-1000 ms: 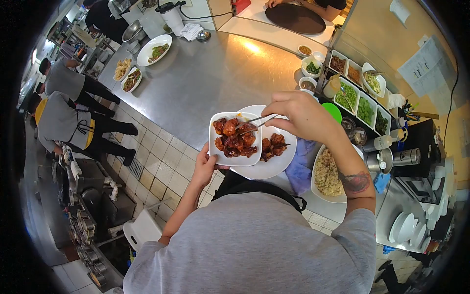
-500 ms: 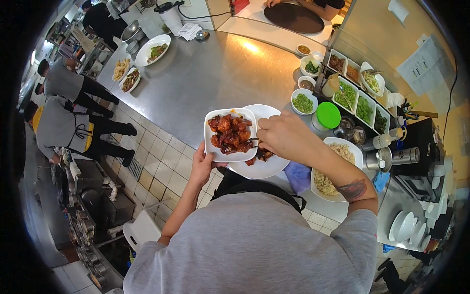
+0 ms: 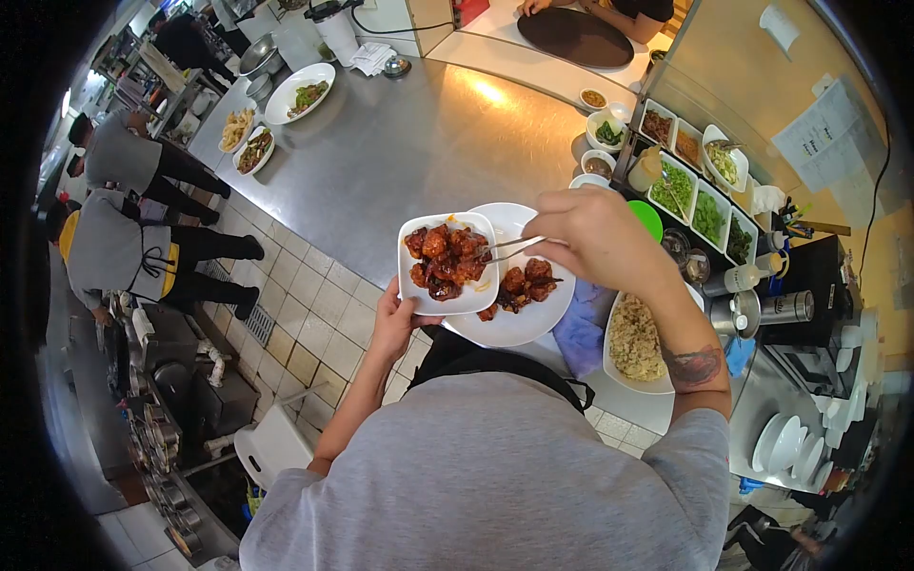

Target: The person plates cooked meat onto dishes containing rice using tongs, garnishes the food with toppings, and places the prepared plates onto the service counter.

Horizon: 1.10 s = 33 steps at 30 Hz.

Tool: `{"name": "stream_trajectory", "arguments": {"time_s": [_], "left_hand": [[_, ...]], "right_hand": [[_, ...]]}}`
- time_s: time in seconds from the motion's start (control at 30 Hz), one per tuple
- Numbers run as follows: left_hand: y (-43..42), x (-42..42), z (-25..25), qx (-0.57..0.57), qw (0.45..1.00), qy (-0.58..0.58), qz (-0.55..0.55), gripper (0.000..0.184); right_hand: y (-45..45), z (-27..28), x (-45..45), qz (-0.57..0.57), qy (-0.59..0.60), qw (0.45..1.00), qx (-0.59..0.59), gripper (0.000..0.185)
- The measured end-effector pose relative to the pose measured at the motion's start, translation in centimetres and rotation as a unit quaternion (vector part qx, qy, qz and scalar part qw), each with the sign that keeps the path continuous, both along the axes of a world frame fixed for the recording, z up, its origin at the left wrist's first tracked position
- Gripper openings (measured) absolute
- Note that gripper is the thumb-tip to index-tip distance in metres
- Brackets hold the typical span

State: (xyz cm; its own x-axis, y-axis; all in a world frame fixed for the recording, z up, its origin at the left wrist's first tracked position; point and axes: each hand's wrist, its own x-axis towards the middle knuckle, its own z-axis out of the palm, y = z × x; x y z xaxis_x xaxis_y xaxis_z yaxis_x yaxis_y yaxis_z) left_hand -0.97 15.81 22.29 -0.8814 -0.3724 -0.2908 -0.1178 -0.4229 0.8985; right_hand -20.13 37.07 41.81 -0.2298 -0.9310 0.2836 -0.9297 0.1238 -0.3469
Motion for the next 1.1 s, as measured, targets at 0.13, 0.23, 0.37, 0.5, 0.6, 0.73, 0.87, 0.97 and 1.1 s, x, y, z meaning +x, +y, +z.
{"name": "stream_trajectory", "arguments": {"time_s": [0.13,0.23,0.37,0.5,0.6,0.73,0.87,0.97,1.1], "left_hand": [[-0.1,0.4,-0.7,-0.009,1.0,-0.006,0.015,0.046],[-1.1,1.0,-1.7,-0.012,0.999,-0.008,0.038,0.046],[-2.5,2.2,-2.0,-0.019,0.997,-0.011,0.081,0.041],[-3.2,3.1,-1.5,-0.024,0.993,-0.025,0.112,0.04],[-3.5,3.4,-1.2,-0.031,0.993,-0.027,0.109,0.043],[-3.1,3.6,-1.3,-0.024,0.993,-0.032,0.109,0.041],[-2.8,3.6,-1.6,-0.016,0.995,-0.034,0.098,0.04],[-2.7,3.6,-1.8,-0.011,0.995,-0.034,0.089,0.039],[-2.4,3.6,-1.9,-0.008,0.994,-0.022,0.104,0.038]], "right_hand": [[2.0,0.7,-1.1,-0.081,-0.046,0.995,-0.035,0.017],[4.0,-0.8,-1.8,-0.124,-0.089,0.988,-0.03,0.017],[6.2,-4.4,-2.5,-0.125,-0.147,0.981,0.007,0.016],[7.6,-8.4,-2.9,-0.127,-0.208,0.969,0.029,0.018],[7.8,-11.6,-3.7,-0.105,-0.223,0.969,0.029,0.02],[7.6,-13.9,-4.1,-0.091,-0.242,0.965,0.031,0.021],[7.5,-14.7,-4.2,-0.093,-0.234,0.967,0.035,0.022],[7.6,-14.0,-4.3,-0.095,-0.225,0.969,0.036,0.023],[8.1,-12.0,-4.4,-0.117,-0.215,0.969,0.046,0.024]]}}
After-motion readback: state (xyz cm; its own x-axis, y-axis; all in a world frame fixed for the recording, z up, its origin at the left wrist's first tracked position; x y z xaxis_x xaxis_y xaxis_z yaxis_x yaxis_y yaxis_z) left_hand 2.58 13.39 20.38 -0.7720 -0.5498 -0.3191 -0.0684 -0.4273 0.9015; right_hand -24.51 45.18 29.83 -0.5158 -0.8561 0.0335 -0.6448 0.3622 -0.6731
